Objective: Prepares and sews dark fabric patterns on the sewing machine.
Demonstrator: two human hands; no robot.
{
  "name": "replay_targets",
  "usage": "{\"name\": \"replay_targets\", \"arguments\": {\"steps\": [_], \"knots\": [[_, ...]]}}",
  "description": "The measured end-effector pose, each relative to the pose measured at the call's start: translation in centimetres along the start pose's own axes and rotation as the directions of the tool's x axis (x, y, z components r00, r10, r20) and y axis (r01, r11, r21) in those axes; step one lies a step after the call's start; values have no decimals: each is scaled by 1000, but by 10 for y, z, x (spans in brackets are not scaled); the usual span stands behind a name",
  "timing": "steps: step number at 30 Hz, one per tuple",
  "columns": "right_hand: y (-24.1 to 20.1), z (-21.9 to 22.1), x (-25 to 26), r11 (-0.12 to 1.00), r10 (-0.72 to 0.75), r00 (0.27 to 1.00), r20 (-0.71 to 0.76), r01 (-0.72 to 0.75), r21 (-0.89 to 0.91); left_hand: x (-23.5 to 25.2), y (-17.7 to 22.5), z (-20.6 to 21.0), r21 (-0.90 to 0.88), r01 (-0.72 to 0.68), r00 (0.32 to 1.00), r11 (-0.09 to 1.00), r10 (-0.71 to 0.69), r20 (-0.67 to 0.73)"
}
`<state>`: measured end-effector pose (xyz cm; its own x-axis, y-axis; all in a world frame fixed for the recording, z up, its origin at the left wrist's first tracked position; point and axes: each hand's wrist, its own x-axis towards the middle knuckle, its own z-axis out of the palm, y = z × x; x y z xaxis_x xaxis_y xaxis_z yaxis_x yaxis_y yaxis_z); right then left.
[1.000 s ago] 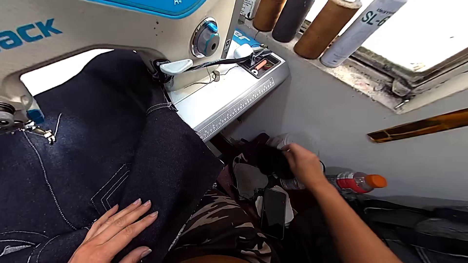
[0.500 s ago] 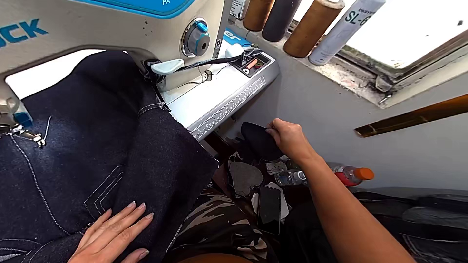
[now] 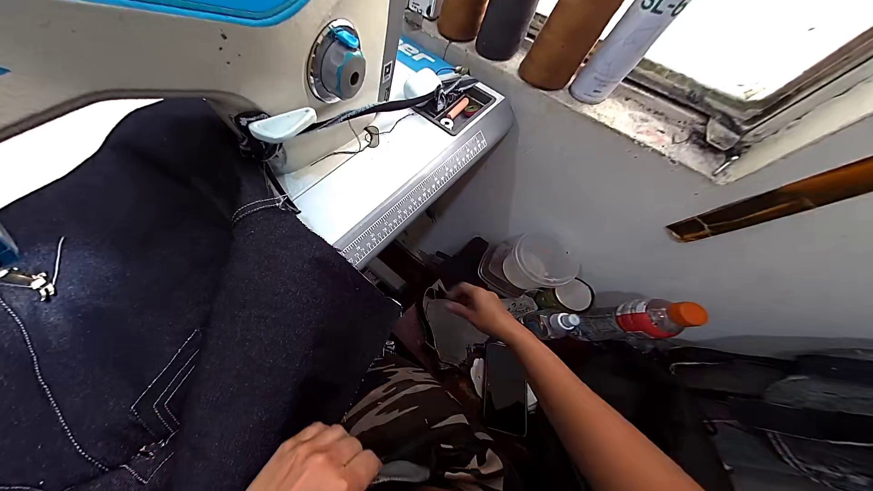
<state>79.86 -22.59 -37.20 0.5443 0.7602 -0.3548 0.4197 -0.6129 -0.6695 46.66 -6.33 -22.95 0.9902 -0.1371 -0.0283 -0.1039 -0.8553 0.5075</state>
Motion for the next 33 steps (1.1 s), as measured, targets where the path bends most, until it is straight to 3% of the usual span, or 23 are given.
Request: {"name": "replay_targets", "arguments": {"steps": [2, 5, 8, 10, 13, 15, 18, 25, 29, 31, 33], "knots": [[69, 15, 25, 926, 353, 932, -79, -360, -117, -2, -2, 0, -31, 16, 999, 999, -15, 29], [99, 28, 31, 851, 492, 868, -74, -497, -171, -1, -4, -5, -52, 57, 998, 997, -55, 39], [99, 31, 28, 872, 439, 897, -44, -438, -219, 1, -6, -3, -61, 68, 996, 996, -64, 58], [90, 36, 15, 915, 338, 930, -144, -361, -182, 2, -7, -4, -75, 70, 995, 995, -65, 70], [79, 50, -12, 956, 68, 962, -266, -139, -257, 2, -7, -5, -85, 73, 994, 994, -66, 82], [86, 65, -27, 947, -141, 944, -299, 41, -317, 2, -7, -4, -76, 72, 995, 995, -66, 78], [95, 78, -38, 915, -291, 910, -295, 175, -364, 1, -6, -3, -55, 66, 996, 996, -62, 69], [98, 77, -32, 892, -336, 892, -303, 199, -405, -1, -6, -1, -32, 48, 998, 998, -47, 34], [68, 29, -29, 970, -125, 891, -437, 17, -242, 5, 0, -2, -119, 14, 998, 993, -21, -57], [30, 2, -25, 991, -134, 906, -402, 113, -76, 10, 7, -6, -150, 13, 993, 989, -30, -116], [-31, -23, -31, 918, -348, 923, -162, 371, 142, 15, 11, -13, -157, 36, 985, 987, -61, -160]]}}
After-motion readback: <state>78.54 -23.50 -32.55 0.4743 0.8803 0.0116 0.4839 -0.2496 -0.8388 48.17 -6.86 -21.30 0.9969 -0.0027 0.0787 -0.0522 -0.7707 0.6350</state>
